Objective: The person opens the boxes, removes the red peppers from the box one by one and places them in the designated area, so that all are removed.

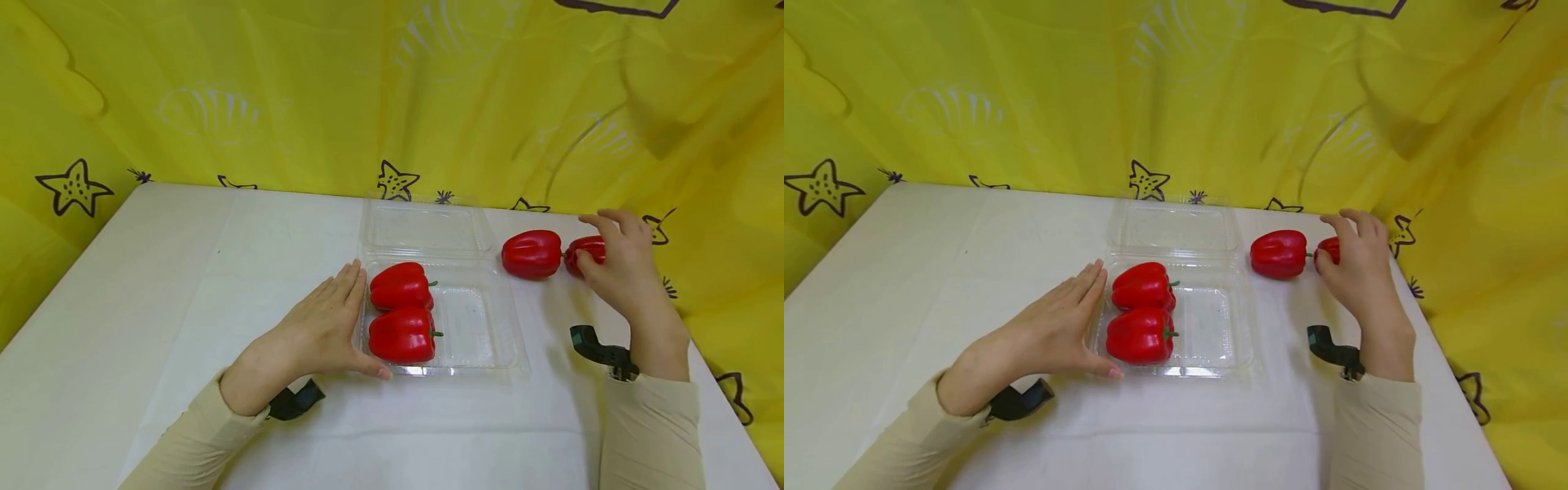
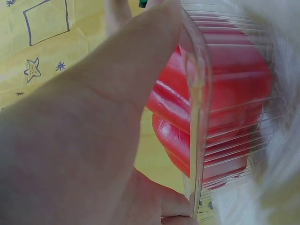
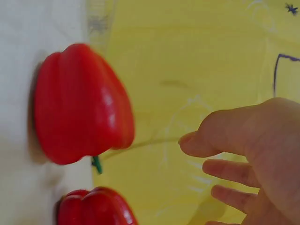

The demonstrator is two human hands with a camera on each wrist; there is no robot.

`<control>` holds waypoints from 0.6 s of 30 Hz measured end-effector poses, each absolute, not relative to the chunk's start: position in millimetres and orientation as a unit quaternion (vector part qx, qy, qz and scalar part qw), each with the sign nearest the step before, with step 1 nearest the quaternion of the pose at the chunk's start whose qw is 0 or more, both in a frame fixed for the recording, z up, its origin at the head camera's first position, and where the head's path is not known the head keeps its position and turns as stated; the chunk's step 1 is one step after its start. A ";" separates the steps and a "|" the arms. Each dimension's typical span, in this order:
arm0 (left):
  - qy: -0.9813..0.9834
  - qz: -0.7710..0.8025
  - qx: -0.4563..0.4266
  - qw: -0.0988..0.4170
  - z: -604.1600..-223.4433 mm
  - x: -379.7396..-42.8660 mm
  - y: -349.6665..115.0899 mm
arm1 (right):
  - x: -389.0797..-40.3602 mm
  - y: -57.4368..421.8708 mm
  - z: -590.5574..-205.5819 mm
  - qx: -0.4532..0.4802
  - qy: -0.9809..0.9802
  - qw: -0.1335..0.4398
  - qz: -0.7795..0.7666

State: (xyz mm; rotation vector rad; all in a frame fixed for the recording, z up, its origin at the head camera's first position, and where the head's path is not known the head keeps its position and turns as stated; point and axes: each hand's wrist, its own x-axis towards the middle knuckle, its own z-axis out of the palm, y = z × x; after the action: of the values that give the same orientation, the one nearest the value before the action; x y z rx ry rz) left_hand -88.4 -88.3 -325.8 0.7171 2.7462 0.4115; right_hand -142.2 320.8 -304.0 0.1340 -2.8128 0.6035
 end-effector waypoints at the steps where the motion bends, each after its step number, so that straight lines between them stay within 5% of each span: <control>1: 0.949 0.142 0.249 0.135 -325.7 -88.3 -88.4 | -140.2 317.9 -301.3 0.050 -0.967 0.136 0.211; 18: 0.949 0.140 0.251 0.131 -326.5 -87.9 -87.4 | -114.0 262.0 -278.4 0.186 -0.932 0.231 0.206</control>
State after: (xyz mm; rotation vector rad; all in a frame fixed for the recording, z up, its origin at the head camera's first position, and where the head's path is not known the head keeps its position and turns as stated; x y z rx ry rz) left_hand -87.9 -87.4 -326.5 0.7281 2.7557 0.4072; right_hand -114.0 262.0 -278.4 0.5123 -2.5642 0.5674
